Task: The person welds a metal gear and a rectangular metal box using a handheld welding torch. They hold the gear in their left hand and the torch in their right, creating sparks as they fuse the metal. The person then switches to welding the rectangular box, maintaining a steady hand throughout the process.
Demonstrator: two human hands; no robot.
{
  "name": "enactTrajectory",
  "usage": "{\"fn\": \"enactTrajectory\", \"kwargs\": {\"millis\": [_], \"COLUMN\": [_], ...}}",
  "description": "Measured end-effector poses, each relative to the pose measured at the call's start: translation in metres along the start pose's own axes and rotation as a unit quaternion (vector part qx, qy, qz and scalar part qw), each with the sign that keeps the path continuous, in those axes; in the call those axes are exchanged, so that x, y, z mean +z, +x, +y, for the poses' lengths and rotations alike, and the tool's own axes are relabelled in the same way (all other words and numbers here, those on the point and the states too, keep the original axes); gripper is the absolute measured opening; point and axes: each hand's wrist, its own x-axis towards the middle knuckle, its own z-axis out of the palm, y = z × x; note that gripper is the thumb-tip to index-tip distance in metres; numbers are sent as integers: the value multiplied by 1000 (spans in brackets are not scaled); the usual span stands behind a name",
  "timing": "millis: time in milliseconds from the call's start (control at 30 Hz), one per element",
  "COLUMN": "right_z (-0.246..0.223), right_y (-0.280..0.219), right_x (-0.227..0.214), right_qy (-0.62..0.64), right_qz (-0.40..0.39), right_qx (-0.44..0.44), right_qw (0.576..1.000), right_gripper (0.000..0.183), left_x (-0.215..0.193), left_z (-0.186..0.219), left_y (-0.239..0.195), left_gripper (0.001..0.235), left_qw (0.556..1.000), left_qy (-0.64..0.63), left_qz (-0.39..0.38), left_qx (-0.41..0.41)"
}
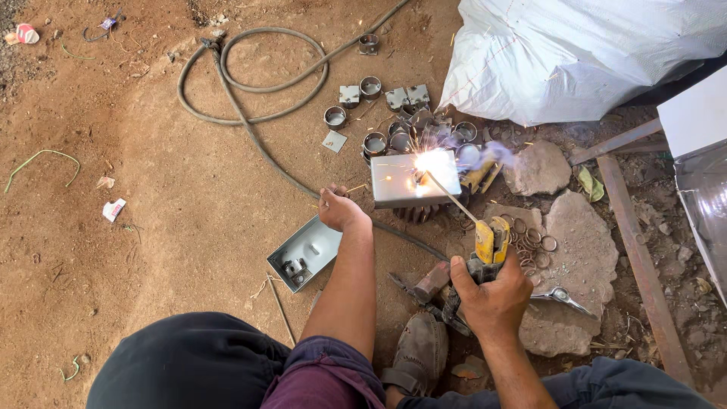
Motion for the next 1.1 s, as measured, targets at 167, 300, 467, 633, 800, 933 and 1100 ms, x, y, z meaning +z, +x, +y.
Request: {"fn": "enactTrajectory", "kwargs": {"millis": [167,300,467,633,800,933,1100], "right_z": [11,23,23,18,33,63,133], "right_y": [-1,2,2,9,18,20,59], "right_x": [1,-7,1,0,0,0,9], "right_qy": [37,97,190,301,476,493,443], "right_qz": [57,107,117,151,223,260,337], "right_qx": [13,6,81,128,274,398,409], "right_qw": [998,989,971,933,805,729,723], "right_gripper": [39,34,32,34,39,26,20], "left_x": [-2,-4,-2,-3,-14,-8,8], "left_z": [-3,-9,-3,-1,-22,-26,-18], "left_y": [2,6,2,2,28,28,11], "left_gripper": [31,33,33,34,41,68,72], "left_qw": [999,996,998,997,990,932,865], "left_qy": [43,82,59,71,112,220,295], "left_qz": [3,9,1,-6,-87,-184,-310], "left_qx": [0,23,18,10,1,-221,-263]}}
